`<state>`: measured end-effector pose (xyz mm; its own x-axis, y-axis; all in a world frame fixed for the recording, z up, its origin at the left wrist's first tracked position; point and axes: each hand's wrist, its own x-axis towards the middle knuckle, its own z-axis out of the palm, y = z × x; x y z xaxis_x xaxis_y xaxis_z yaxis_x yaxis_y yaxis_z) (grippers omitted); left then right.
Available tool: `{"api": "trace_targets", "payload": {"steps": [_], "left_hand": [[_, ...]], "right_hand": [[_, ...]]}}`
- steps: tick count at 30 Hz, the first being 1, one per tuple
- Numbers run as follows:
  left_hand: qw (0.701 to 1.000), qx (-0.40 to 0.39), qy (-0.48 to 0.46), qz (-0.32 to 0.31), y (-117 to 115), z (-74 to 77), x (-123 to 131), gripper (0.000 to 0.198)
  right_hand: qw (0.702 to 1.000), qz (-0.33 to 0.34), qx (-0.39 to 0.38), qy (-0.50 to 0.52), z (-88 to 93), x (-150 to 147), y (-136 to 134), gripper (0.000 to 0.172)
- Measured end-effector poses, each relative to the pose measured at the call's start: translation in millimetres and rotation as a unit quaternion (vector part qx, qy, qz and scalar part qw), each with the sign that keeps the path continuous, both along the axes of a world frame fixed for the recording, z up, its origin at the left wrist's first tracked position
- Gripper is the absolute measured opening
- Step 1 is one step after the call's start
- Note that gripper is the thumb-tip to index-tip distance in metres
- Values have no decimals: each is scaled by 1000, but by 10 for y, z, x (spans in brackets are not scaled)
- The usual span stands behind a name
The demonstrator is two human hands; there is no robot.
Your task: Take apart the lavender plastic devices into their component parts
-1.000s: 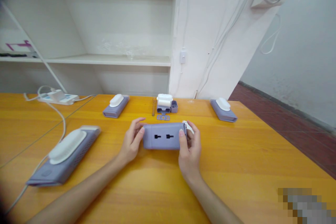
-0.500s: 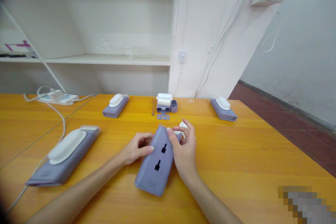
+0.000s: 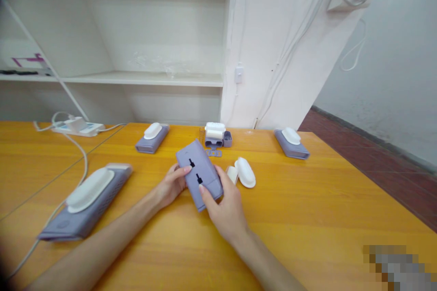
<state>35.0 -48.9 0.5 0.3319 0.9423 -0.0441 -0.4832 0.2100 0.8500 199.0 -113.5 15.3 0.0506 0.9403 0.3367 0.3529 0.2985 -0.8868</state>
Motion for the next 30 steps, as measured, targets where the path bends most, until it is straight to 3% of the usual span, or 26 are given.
{"api": "trace_targets", "payload": {"steps": [8,11,15,18,24,27,30], "left_hand": [[999,-9,5,31,-6,48,18,39],[989,42,60,131,-17,28,58,48],[946,113,151,263,-22,11,70,71],[915,159,210,306,-35,35,51,60],[874,215,280,334,-77,96,22,32],[872,225,278,335,-84,87,26,33],[880,229,254,329,-90,65,41,42]], "right_hand": [[997,71,-25,-6,43,-36,-61,59],[995,83,-21,-58,-17,7,-46,63],[985,100,9,-141,-57,76,-16,65],[983,114,3,-147,-24,123,11,65],[975,170,-8,-140,38,173,34,70],[977,151,19,-150,23,162,21,71],[966,115,53,-225,11,167,12,70]]}}
